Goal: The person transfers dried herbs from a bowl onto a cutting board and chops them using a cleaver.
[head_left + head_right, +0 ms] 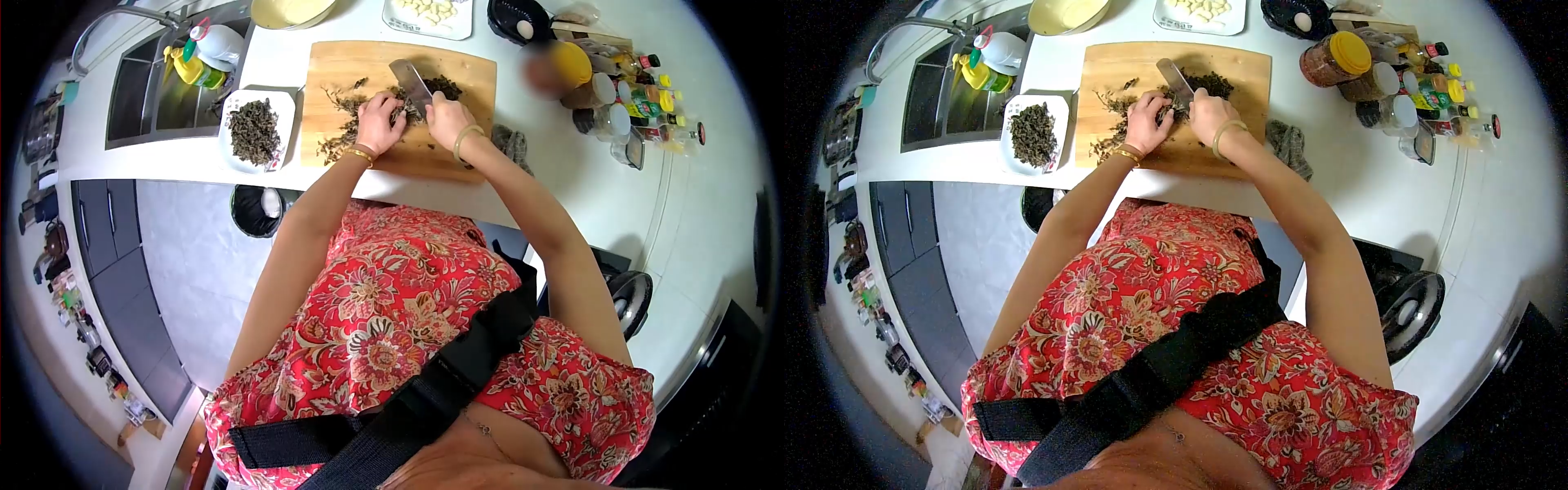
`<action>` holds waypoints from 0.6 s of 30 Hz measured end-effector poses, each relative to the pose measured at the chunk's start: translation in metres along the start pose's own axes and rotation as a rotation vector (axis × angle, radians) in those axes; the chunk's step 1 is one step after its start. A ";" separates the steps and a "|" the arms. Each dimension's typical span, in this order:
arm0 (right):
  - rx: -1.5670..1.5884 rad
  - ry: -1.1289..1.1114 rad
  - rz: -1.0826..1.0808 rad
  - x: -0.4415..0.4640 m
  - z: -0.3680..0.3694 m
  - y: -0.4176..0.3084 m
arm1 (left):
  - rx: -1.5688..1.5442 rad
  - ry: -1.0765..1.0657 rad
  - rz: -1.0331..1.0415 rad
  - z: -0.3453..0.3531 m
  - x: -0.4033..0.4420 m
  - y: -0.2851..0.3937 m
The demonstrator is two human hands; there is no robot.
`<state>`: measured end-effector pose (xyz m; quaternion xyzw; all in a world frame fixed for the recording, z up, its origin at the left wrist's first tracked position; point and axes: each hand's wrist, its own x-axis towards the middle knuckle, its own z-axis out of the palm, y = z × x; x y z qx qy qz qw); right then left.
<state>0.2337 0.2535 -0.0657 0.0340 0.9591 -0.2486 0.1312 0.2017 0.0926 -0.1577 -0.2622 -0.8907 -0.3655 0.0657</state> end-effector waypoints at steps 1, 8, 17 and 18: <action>-0.001 -0.005 0.001 -0.002 -0.001 -0.002 | -0.002 0.021 0.000 0.001 -0.001 -0.001; -0.024 -0.064 0.018 -0.004 -0.002 -0.001 | -0.064 0.003 -0.020 0.000 0.000 0.002; -0.012 -0.007 0.024 -0.012 -0.007 0.001 | -0.027 -0.006 0.031 0.000 0.000 0.007; -0.020 -0.016 0.031 -0.010 -0.002 0.004 | -0.028 -0.007 0.031 0.001 0.000 0.007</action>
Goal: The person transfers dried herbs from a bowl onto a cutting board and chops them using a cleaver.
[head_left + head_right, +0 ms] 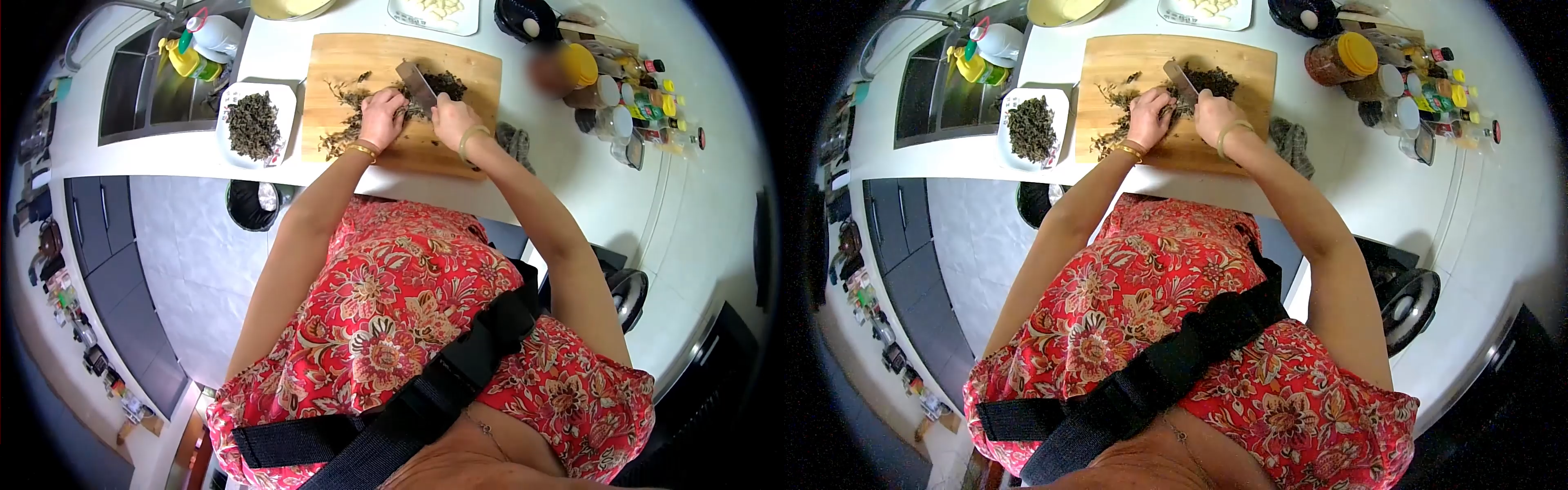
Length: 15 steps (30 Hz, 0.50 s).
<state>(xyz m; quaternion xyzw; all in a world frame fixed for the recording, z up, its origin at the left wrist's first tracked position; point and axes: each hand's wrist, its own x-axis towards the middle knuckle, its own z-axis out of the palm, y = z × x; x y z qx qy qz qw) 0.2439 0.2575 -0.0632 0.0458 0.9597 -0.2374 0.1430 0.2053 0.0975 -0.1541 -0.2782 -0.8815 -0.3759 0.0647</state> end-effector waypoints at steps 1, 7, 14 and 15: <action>-0.007 -0.008 0.007 0.002 0.005 0.003 | 0.008 0.006 0.009 0.001 0.000 0.000; -0.034 -0.146 0.021 0.005 -0.006 -0.007 | 0.012 0.012 0.041 0.003 0.000 0.001; -0.082 -0.169 0.063 0.012 -0.010 -0.013 | -0.001 0.014 0.075 0.002 0.003 0.006; -0.090 -0.194 0.066 0.013 -0.010 -0.014 | 0.009 0.032 0.072 -0.001 0.004 0.010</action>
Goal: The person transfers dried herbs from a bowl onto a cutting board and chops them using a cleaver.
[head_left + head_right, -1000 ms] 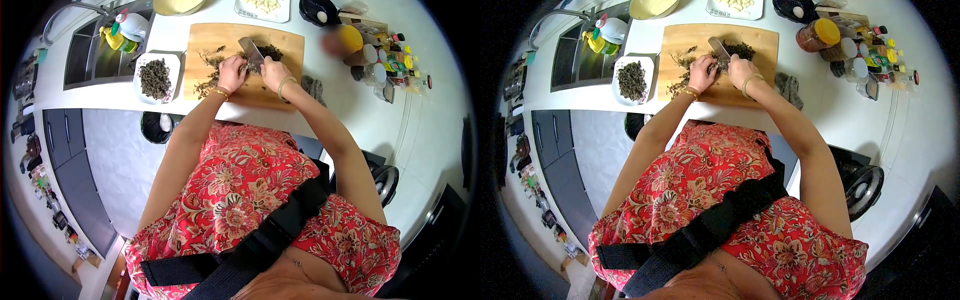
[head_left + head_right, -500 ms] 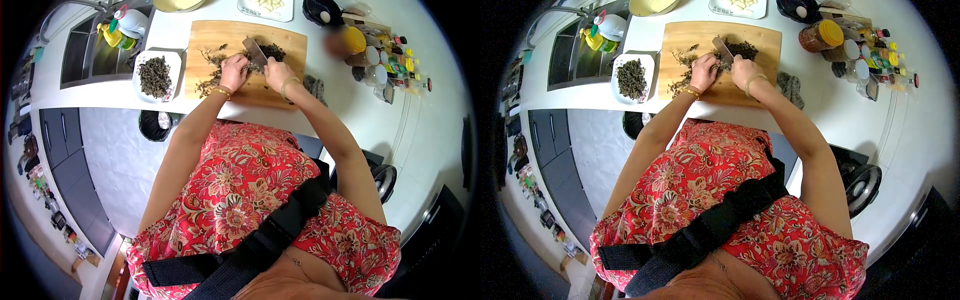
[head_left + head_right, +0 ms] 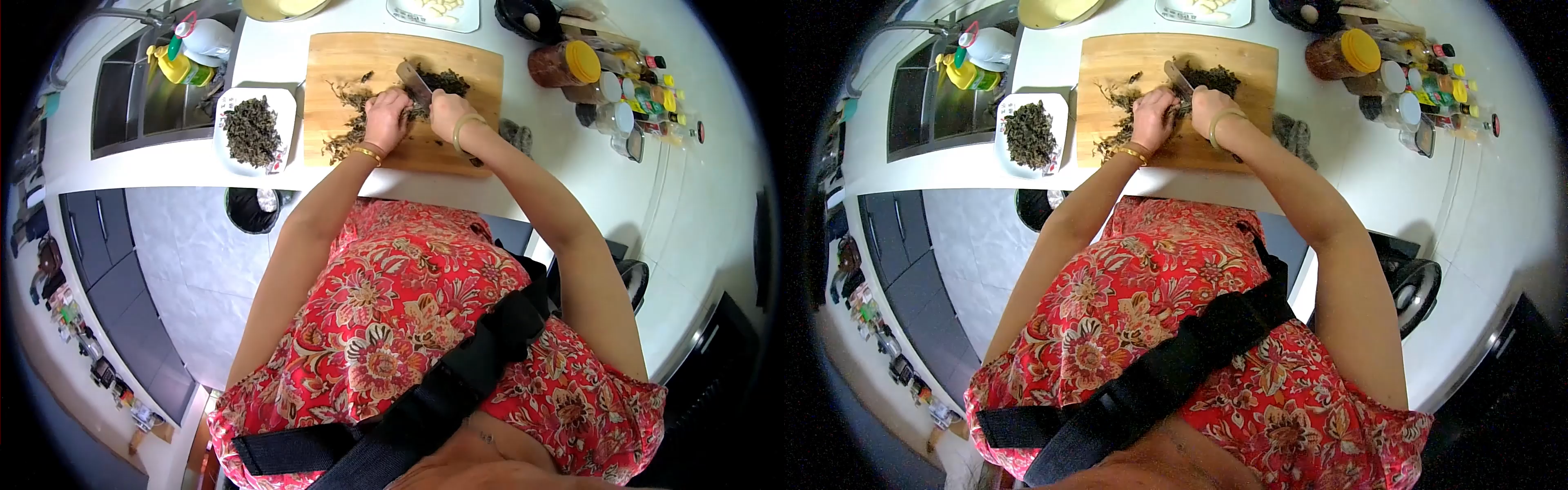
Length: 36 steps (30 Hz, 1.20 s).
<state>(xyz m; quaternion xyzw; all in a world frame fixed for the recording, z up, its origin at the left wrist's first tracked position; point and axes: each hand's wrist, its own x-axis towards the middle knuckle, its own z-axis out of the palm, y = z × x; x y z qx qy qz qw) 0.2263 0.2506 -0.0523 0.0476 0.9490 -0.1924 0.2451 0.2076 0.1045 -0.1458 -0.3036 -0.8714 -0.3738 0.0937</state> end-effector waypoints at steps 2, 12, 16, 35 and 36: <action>-0.012 -0.029 0.002 0.005 0.002 -0.001 | -0.011 -0.034 -0.025 0.003 -0.001 0.000; 0.175 0.322 -0.015 0.001 0.040 0.026 | 0.048 -0.005 0.004 0.004 0.004 0.012; 0.234 0.436 -0.055 0.008 0.054 0.037 | 0.037 0.023 0.021 0.003 0.003 0.004; -0.026 0.028 -0.112 0.000 -0.005 0.018 | -0.022 0.032 0.042 0.008 0.003 -0.004; -0.024 0.027 -0.112 0.000 -0.009 0.017 | -0.011 0.029 0.048 0.008 0.003 -0.004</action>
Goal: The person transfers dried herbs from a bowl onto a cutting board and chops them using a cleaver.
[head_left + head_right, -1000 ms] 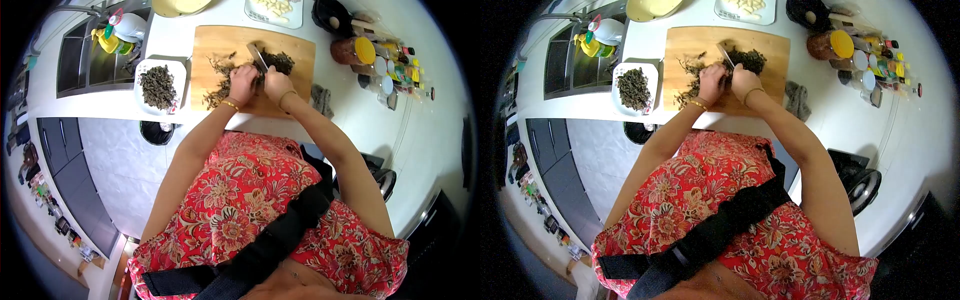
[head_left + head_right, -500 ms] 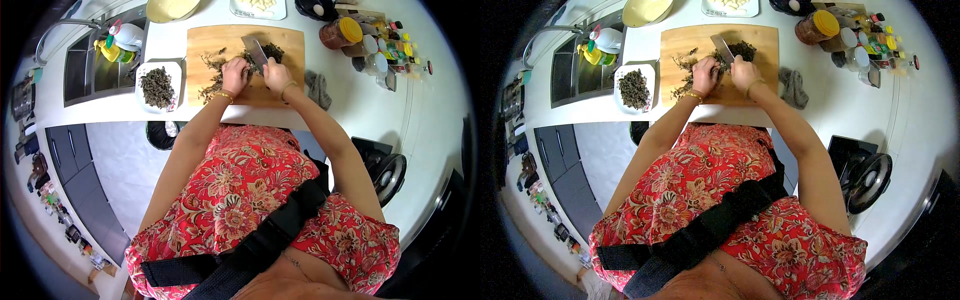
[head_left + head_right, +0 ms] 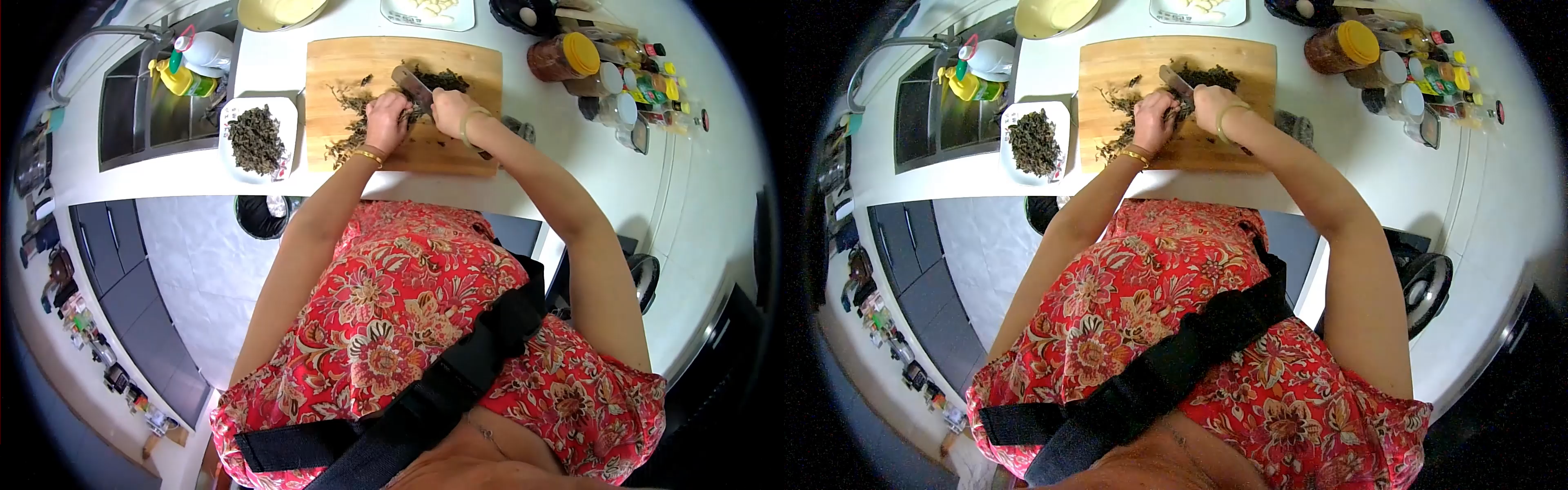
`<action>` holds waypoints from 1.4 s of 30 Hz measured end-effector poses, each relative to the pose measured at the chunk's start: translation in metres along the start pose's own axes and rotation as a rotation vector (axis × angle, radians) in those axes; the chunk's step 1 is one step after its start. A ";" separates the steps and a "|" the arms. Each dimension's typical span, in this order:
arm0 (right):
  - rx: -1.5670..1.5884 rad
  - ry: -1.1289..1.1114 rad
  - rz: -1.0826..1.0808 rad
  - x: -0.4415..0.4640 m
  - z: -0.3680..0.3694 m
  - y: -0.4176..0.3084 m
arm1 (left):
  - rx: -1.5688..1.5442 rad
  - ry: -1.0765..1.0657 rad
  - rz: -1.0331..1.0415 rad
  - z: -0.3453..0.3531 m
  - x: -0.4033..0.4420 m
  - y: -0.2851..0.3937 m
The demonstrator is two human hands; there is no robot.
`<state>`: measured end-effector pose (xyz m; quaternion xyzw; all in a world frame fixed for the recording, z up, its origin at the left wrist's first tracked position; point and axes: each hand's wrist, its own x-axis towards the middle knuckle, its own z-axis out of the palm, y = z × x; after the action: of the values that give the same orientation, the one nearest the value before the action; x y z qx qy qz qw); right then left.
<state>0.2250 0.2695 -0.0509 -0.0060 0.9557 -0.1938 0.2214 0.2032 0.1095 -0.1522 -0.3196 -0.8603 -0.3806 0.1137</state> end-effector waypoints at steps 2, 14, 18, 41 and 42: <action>0.020 -0.084 0.002 -0.001 -0.007 0.000 | 0.009 -0.006 0.007 0.006 -0.001 -0.001; 0.122 0.046 0.092 0.009 0.028 -0.002 | 0.301 -0.110 -0.120 0.006 0.002 -0.004; 0.061 -0.027 0.080 0.002 0.016 -0.015 | 0.172 -0.143 -0.042 -0.004 0.000 -0.001; 0.050 0.137 -0.062 0.022 0.032 0.006 | 0.045 -0.050 -0.064 -0.010 -0.001 0.007; 0.044 0.113 -0.066 0.023 0.029 0.003 | 0.085 -0.080 -0.068 -0.011 0.000 0.007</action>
<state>0.2170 0.2599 -0.0854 -0.0217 0.9615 -0.2222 0.1606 0.2073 0.1052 -0.1412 -0.3000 -0.8898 -0.3346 0.0798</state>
